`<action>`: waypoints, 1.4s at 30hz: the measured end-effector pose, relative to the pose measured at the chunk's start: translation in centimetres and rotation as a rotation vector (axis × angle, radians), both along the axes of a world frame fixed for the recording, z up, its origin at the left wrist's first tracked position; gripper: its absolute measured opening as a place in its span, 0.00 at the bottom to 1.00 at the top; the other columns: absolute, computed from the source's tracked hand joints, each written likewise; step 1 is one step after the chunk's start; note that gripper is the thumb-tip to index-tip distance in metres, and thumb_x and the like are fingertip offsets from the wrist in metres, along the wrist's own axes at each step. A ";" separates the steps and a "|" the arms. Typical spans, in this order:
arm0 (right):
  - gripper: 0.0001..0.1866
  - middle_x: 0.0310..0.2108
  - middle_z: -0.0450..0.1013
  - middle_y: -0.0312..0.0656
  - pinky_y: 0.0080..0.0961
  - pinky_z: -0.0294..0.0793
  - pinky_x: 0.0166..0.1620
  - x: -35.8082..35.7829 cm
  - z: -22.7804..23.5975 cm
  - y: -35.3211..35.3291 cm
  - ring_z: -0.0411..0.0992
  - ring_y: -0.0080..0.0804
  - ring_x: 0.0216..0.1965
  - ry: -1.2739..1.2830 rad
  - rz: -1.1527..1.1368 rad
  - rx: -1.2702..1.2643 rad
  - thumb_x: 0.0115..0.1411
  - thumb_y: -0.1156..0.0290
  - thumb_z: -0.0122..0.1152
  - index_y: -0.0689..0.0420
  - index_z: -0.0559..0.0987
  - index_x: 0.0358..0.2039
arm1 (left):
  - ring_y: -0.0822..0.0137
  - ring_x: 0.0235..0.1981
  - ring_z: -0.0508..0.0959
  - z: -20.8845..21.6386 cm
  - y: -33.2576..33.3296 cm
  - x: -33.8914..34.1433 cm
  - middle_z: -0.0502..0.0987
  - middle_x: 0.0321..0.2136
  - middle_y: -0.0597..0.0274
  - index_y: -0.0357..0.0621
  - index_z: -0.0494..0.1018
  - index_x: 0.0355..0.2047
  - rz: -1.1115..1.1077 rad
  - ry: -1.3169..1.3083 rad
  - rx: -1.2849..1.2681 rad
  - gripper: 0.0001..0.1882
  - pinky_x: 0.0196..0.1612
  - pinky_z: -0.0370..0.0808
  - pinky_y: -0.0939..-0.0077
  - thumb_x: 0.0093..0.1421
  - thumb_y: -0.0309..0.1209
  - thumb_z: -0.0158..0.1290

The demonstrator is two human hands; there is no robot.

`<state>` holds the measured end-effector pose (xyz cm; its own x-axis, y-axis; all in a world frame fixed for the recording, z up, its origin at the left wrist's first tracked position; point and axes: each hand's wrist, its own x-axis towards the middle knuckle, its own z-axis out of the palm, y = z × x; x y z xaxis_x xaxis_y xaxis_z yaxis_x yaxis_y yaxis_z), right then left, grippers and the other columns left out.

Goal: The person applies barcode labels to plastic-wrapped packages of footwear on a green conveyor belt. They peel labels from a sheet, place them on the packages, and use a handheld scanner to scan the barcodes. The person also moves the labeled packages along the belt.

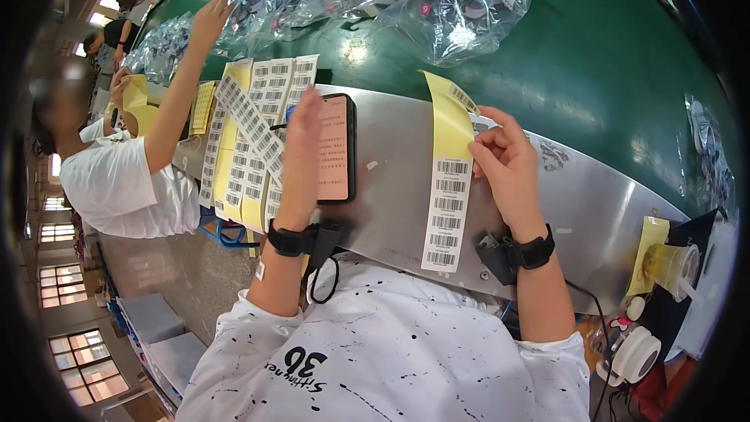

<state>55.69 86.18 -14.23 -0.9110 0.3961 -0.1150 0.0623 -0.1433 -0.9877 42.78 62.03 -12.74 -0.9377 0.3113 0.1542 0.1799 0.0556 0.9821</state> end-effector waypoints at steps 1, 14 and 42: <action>0.22 0.30 0.70 0.33 0.13 0.68 0.31 0.1 -0.2 0.0 0.67 0.15 0.27 0.009 -0.005 -0.002 0.60 0.80 0.54 0.59 0.69 0.56 | 0.58 0.67 0.54 -0.3 -0.2 -0.2 0.55 0.64 0.50 0.36 0.57 0.62 0.048 -0.056 0.072 0.28 0.68 0.49 0.64 0.70 0.44 0.36; 0.24 0.30 0.72 0.35 0.13 0.67 0.31 0.1 -0.7 0.5 0.67 0.15 0.25 0.043 -0.077 -0.006 0.60 0.80 0.55 0.59 0.67 0.58 | 0.55 0.36 0.77 0.3 6.4 4.6 0.74 0.36 0.52 0.37 0.71 0.43 -0.354 0.337 -0.264 0.11 0.40 0.74 0.65 0.62 0.27 0.48; 0.25 0.30 0.72 0.34 0.12 0.68 0.31 0.0 -1.0 0.4 0.67 0.15 0.26 0.024 -0.054 0.082 0.60 0.79 0.56 0.61 0.65 0.59 | 0.50 0.28 0.76 -3.4 8.0 5.2 0.74 0.27 0.53 0.40 0.71 0.30 -0.349 0.417 -0.446 0.04 0.31 0.73 0.57 0.56 0.28 0.50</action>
